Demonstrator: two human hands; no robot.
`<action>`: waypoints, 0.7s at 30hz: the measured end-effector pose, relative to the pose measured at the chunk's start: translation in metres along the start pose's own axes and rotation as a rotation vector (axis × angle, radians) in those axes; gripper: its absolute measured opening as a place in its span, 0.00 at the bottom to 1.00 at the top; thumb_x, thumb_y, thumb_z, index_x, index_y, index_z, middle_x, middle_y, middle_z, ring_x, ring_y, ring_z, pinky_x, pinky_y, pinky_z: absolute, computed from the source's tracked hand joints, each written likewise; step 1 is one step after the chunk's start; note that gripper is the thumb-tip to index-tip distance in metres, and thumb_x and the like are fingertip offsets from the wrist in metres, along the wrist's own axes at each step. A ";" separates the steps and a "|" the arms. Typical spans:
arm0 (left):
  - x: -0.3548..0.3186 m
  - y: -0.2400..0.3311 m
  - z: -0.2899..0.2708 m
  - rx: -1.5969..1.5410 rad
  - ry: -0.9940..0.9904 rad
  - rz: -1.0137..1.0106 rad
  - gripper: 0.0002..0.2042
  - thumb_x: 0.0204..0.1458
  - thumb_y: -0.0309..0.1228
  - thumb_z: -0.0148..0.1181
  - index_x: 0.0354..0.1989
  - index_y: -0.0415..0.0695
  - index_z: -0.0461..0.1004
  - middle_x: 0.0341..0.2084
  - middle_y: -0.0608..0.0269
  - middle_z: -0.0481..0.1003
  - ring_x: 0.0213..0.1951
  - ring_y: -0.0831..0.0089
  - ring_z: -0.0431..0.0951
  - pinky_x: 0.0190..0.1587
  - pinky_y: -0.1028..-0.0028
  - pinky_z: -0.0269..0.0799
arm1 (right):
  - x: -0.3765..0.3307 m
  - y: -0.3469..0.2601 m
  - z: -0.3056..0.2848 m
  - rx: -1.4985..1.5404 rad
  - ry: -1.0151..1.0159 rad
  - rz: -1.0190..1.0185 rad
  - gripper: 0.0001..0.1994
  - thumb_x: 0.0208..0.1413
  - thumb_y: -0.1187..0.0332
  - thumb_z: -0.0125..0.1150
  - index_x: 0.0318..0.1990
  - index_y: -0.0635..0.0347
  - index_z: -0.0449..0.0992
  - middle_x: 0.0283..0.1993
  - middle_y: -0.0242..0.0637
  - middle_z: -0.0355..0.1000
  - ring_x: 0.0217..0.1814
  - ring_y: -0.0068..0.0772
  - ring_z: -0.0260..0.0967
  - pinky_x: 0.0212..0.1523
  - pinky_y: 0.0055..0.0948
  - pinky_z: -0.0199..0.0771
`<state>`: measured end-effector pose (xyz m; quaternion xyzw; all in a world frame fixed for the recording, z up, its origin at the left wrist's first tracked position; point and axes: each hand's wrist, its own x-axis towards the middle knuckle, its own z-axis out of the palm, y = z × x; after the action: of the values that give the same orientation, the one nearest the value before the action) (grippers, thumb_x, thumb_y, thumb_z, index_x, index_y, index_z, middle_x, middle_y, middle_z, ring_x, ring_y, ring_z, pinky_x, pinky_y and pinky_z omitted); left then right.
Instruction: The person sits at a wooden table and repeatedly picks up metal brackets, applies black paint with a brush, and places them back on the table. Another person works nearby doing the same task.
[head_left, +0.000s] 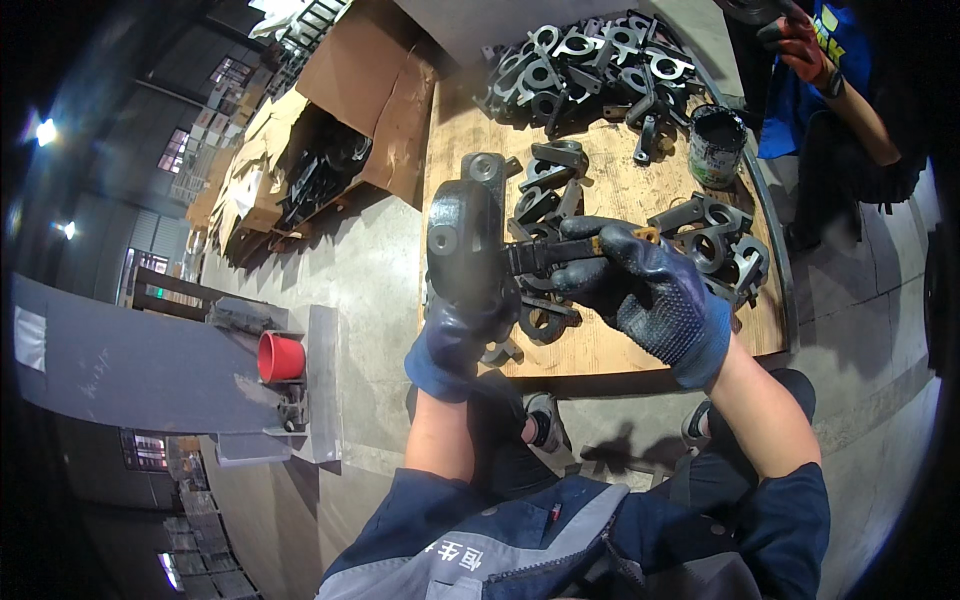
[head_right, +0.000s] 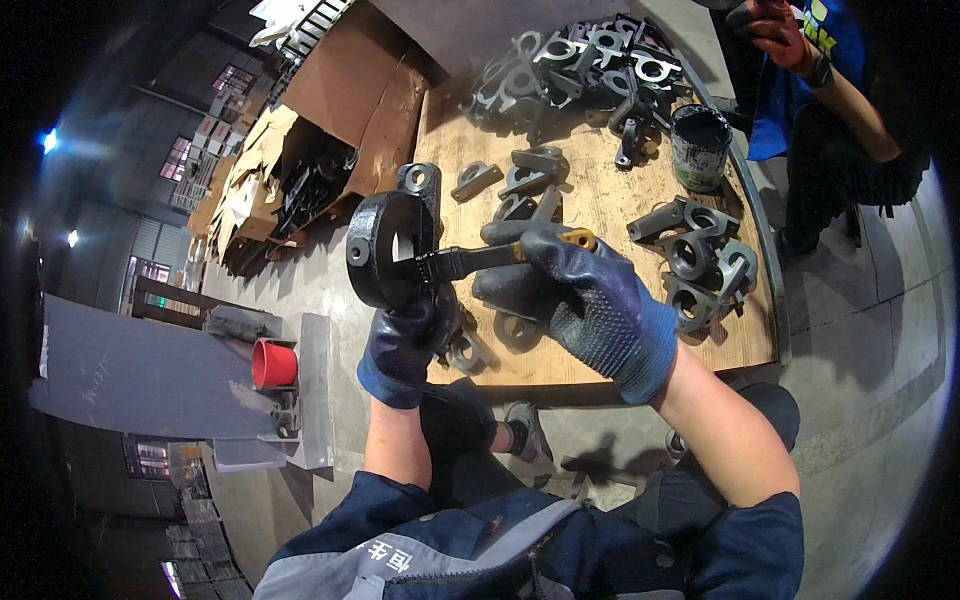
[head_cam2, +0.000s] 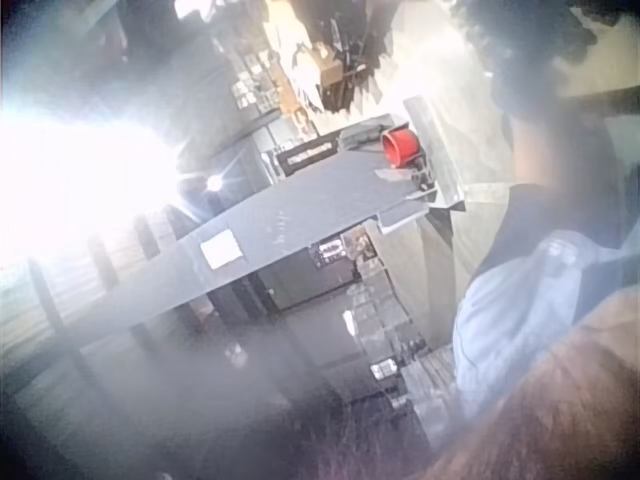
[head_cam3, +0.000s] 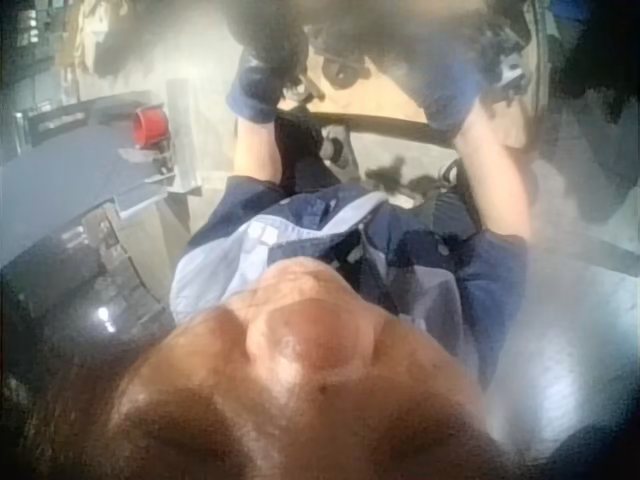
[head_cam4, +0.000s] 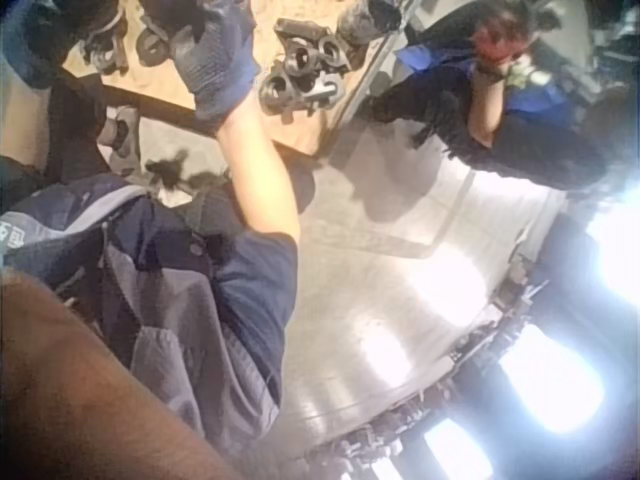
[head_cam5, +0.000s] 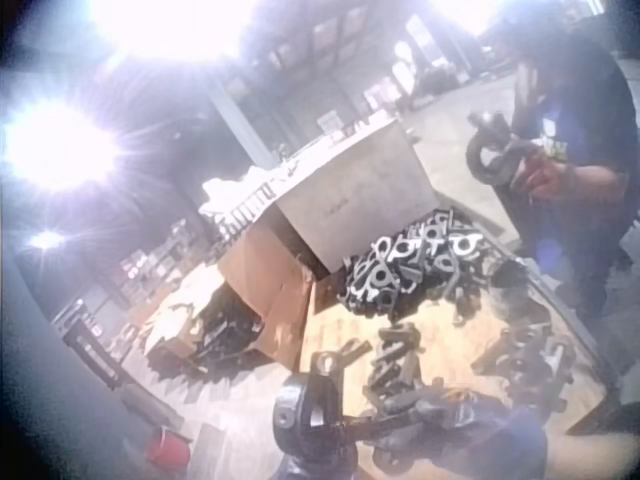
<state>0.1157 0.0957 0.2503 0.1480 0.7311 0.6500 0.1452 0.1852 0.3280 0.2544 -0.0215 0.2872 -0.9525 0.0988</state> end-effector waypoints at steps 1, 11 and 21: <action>0.002 0.003 0.000 -0.001 -0.024 -0.018 0.14 0.50 0.18 0.57 0.46 0.40 0.69 0.26 0.66 0.70 0.20 0.82 0.67 0.20 0.81 0.61 | 0.000 0.001 -0.001 0.053 -0.007 0.012 0.25 0.63 0.57 0.52 0.61 0.66 0.65 0.54 0.48 0.72 0.55 0.39 0.73 0.59 0.37 0.73; 0.006 0.016 0.009 -0.278 -0.128 -0.102 0.31 0.42 0.36 0.67 0.55 0.36 0.66 0.27 0.65 0.71 0.24 0.76 0.70 0.26 0.79 0.64 | 0.002 0.009 -0.020 0.263 0.086 -0.017 0.22 0.66 0.59 0.46 0.60 0.65 0.66 0.54 0.50 0.72 0.55 0.43 0.73 0.58 0.38 0.74; 0.024 -0.015 -0.003 0.354 0.255 0.235 0.21 0.49 0.22 0.58 0.53 0.36 0.64 0.41 0.55 0.73 0.41 0.71 0.75 0.41 0.73 0.74 | -0.017 -0.023 -0.047 0.124 0.359 -0.249 0.20 0.63 0.66 0.51 0.58 0.71 0.66 0.44 0.52 0.75 0.44 0.38 0.76 0.52 0.33 0.78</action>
<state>0.0921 0.1011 0.2348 0.1718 0.8237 0.5378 -0.0531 0.1929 0.3754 0.2277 0.1192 0.2363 -0.9617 -0.0712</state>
